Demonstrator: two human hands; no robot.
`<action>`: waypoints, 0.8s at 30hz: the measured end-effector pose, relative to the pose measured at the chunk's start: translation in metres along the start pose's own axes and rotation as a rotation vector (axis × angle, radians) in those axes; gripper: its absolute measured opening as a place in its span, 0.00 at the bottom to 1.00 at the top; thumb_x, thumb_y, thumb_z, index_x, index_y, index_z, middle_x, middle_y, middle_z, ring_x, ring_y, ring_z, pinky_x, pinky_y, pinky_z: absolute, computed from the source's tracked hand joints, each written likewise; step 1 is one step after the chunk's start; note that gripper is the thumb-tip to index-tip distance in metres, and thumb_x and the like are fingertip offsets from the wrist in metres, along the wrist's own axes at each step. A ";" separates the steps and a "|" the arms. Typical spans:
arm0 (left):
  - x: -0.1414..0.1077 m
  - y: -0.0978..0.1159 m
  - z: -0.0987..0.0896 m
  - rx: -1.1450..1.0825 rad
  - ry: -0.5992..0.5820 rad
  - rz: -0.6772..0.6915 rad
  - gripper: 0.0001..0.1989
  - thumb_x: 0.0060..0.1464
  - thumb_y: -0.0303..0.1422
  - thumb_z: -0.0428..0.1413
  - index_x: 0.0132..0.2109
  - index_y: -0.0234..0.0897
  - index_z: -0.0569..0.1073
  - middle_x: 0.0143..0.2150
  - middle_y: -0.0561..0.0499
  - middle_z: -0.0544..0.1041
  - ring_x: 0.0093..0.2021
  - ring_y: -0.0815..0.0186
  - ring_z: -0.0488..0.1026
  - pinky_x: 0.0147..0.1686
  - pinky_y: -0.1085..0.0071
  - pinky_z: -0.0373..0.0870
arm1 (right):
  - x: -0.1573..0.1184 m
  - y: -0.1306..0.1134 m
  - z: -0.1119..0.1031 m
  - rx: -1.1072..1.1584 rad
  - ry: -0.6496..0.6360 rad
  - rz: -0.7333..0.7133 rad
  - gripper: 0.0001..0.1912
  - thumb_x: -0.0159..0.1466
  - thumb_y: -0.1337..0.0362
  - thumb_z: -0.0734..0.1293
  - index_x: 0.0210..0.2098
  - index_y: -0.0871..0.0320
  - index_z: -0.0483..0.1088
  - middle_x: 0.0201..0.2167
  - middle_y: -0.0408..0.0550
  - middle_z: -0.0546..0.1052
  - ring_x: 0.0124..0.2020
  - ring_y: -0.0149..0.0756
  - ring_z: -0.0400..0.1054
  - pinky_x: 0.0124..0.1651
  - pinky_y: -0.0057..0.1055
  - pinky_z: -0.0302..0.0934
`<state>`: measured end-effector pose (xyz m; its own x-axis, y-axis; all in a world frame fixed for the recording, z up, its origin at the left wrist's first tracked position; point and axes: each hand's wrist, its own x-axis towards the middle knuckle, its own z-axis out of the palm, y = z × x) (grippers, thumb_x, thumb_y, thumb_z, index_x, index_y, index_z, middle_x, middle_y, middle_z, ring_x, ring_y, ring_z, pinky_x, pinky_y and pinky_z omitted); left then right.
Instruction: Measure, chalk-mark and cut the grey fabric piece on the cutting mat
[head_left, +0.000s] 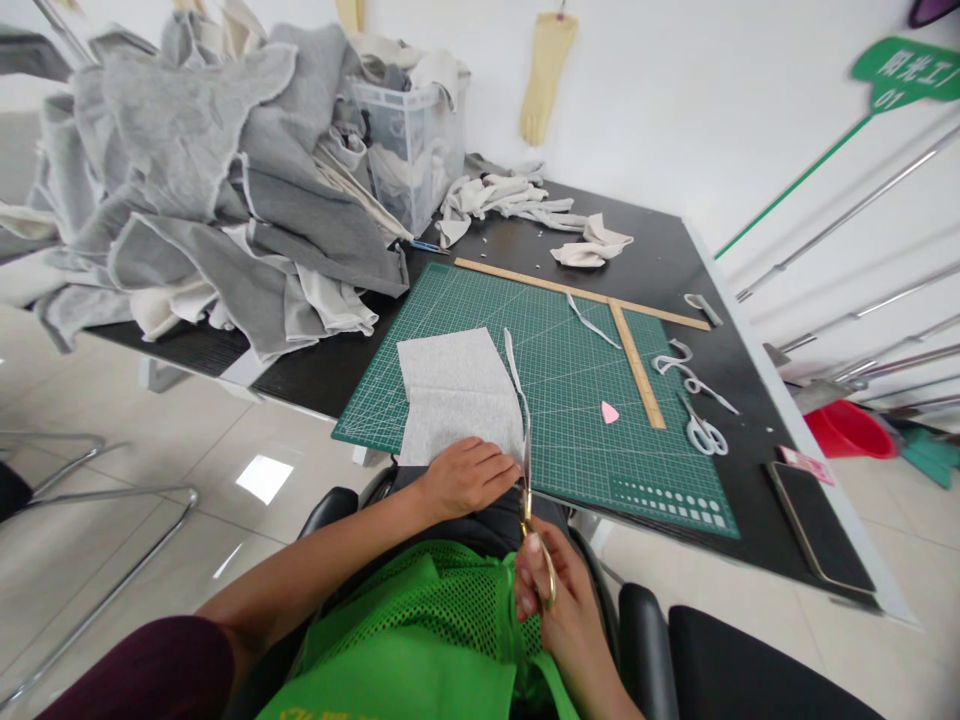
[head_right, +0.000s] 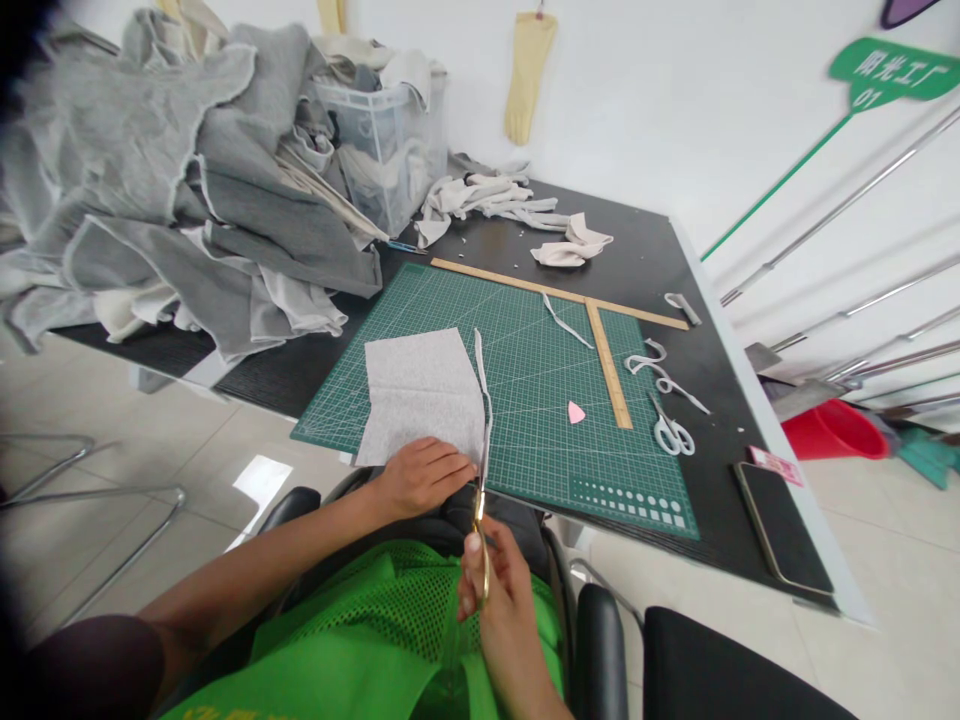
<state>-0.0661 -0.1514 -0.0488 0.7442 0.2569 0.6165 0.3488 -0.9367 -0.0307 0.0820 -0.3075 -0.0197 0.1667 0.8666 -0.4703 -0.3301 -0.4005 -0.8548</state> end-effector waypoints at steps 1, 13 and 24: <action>0.000 0.000 0.000 -0.004 -0.002 -0.002 0.09 0.70 0.29 0.51 0.48 0.33 0.75 0.42 0.46 0.80 0.41 0.65 0.74 0.40 0.67 0.69 | 0.000 0.000 0.000 -0.010 -0.007 -0.006 0.27 0.63 0.42 0.72 0.49 0.55 0.70 0.20 0.34 0.65 0.17 0.26 0.56 0.21 0.24 0.54; -0.001 0.000 0.000 -0.006 -0.022 -0.004 0.09 0.70 0.30 0.51 0.48 0.34 0.75 0.42 0.46 0.80 0.42 0.64 0.74 0.39 0.67 0.69 | 0.003 0.005 -0.004 -0.039 -0.062 -0.014 0.25 0.65 0.44 0.71 0.50 0.56 0.68 0.19 0.33 0.64 0.16 0.25 0.55 0.20 0.24 0.54; -0.001 0.000 0.001 -0.015 -0.014 -0.013 0.10 0.70 0.30 0.50 0.48 0.34 0.75 0.42 0.47 0.80 0.41 0.65 0.74 0.38 0.67 0.69 | 0.011 -0.002 -0.002 0.003 -0.038 -0.022 0.21 0.67 0.44 0.69 0.47 0.54 0.69 0.21 0.35 0.66 0.17 0.26 0.56 0.21 0.24 0.54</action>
<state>-0.0663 -0.1513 -0.0506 0.7477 0.2718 0.6058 0.3495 -0.9369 -0.0110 0.0862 -0.2975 -0.0242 0.1381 0.8860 -0.4426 -0.3295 -0.3803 -0.8642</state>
